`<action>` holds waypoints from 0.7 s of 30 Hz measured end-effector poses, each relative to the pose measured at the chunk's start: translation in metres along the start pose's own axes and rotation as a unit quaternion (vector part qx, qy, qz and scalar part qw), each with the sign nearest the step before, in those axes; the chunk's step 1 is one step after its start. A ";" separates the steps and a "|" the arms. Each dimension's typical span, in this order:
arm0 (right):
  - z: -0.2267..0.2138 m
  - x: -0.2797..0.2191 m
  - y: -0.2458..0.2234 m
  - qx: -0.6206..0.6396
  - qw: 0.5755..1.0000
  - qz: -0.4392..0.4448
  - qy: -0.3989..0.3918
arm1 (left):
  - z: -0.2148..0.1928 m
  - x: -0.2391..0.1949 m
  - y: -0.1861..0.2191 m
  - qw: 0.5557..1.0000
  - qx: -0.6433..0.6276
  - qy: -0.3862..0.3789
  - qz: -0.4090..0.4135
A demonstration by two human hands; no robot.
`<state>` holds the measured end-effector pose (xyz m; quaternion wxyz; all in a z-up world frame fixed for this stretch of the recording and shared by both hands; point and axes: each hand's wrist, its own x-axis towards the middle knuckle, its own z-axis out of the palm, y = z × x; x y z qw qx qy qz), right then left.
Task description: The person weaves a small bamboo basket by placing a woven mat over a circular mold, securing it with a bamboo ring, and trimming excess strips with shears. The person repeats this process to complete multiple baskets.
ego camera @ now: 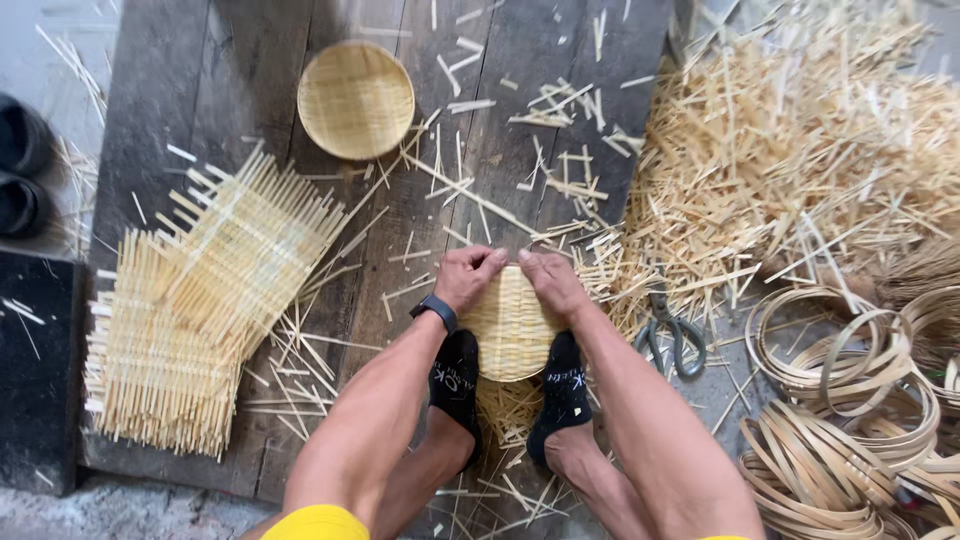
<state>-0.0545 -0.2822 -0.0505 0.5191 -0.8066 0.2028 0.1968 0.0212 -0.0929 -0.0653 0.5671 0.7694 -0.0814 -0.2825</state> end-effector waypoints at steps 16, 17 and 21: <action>-0.228 -0.283 -0.070 -0.444 0.884 0.143 0.029 | 0.011 -0.100 0.086 0.899 0.256 -0.007 0.355; -0.227 -0.286 -0.057 -0.421 0.895 0.145 0.034 | 0.020 -0.112 0.085 0.882 0.309 -0.033 0.354; -0.183 -0.246 0.046 -0.317 0.937 0.143 0.035 | 0.038 -0.161 0.057 0.769 0.445 -0.032 0.458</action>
